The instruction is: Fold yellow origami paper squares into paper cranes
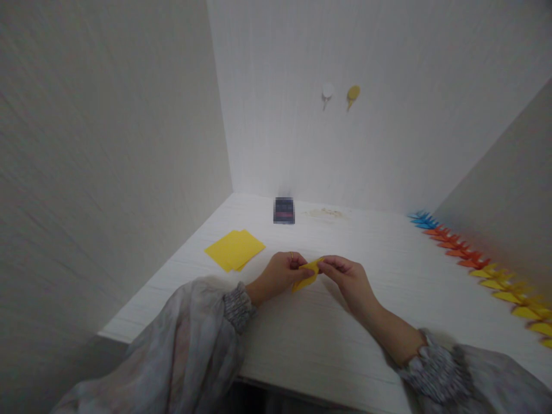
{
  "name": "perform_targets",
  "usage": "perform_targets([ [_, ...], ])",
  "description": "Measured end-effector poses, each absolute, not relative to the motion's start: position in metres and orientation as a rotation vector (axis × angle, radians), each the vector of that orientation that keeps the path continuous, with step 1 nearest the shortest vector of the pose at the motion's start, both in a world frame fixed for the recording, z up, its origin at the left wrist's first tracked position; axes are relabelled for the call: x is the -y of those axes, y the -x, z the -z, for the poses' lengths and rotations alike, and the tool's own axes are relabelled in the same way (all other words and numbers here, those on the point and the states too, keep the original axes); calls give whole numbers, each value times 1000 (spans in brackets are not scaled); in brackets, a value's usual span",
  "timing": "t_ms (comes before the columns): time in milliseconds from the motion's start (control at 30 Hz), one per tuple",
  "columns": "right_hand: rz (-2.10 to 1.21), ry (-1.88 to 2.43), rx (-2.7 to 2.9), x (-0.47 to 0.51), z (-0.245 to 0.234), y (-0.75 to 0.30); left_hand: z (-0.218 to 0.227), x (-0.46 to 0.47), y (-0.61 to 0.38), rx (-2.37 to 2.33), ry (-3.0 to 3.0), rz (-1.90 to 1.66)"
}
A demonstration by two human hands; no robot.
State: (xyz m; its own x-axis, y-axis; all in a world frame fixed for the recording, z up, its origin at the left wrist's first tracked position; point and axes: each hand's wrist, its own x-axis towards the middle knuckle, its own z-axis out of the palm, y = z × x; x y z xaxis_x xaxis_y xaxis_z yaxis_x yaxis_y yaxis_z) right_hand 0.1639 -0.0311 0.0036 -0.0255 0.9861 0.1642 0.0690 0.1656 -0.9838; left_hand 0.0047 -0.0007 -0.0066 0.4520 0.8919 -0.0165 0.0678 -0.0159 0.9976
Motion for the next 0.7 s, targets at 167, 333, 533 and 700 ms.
perform_targets([
  [167,-1009,1142,1396,30,-3,-165,7,0,-4,-921,-1454,-810],
  [333,-985,1155,1444,29,0,-167,8,0,-4,-947,-1484,-810],
  [533,-944,1148,1464,31,0,-168,7,1,-5,-914,-1424,-800],
  [700,-933,1147,1489,30,0,-167,6,1,-5,-920,-1459,-806],
])
